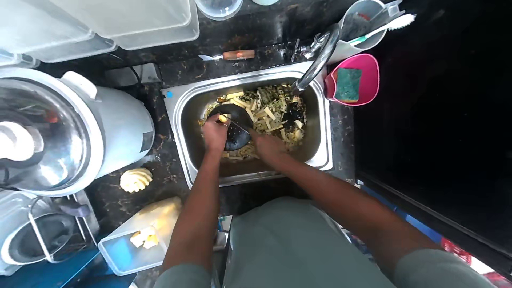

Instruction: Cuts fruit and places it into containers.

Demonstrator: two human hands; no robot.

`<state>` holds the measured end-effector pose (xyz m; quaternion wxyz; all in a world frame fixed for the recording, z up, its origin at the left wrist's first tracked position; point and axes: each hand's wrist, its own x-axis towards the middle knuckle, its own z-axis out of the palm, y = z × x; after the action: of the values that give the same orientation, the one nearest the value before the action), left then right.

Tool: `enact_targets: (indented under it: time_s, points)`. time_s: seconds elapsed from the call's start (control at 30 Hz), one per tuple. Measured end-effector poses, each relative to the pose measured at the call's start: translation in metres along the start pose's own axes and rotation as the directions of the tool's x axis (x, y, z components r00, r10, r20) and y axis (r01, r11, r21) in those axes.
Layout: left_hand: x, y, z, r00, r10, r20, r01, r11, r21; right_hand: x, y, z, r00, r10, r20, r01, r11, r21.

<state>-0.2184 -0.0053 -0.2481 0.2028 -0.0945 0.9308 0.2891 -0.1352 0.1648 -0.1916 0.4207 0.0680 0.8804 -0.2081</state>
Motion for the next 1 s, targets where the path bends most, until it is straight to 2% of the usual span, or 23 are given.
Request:
enact_targets:
  time_s: [0.23, 0.3, 0.37, 0.5, 0.57, 0.67, 0.77, 0.83, 1.0]
  points:
    - [-0.001, -0.004, 0.001, 0.999, -0.038, -0.029, 0.038, 0.999, -0.019, 0.033, 0.013, 0.023, 0.999, -0.018, -0.051, 0.017, 0.999, -0.027]
    - [0.0, -0.011, 0.002, 0.998, -0.042, -0.041, 0.039, 0.997, -0.068, 0.027, 0.027, 0.021, 1.0, -0.018, -0.023, 0.017, 0.999, -0.045]
    - [0.003, -0.021, 0.004, 0.999, 0.004, -0.033, -0.008, 0.992, -0.123, 0.017, 0.043, 0.011, 0.999, 0.001, 0.043, -0.001, 1.0, 0.01]
    - [0.013, -0.044, 0.001, 0.982, 0.127, 0.137, -0.083, 0.954, -0.288, -0.008, 0.069, -0.009, 0.995, 0.086, 0.054, -0.096, 0.973, 0.209]
    - [0.02, -0.05, -0.003, 0.954, 0.181, 0.239, -0.103, 0.947, -0.304, -0.028, 0.07, -0.019, 0.996, 0.083, 0.044, -0.089, 0.984, 0.154]
    - [0.037, -0.055, -0.014, 0.901, 0.315, 0.298, -0.278, 0.947, -0.163, -0.048, 0.057, -0.023, 0.995, 0.016, 0.095, -0.019, 1.0, 0.023]
    - [0.055, -0.052, -0.027, 0.835, 0.441, 0.33, -0.475, 0.88, 0.026, -0.05, 0.037, -0.017, 0.989, -0.017, 0.147, 0.034, 0.993, -0.113]
    - [0.064, -0.048, -0.034, 0.808, 0.454, 0.376, -0.532, 0.837, 0.13, -0.043, 0.02, -0.015, 0.986, 0.003, 0.169, 0.022, 0.989, -0.148]
    - [0.077, -0.04, -0.042, 0.748, 0.448, 0.489, -0.608, 0.758, 0.236, -0.022, -0.013, -0.014, 0.989, 0.033, 0.145, -0.005, 0.981, -0.194]
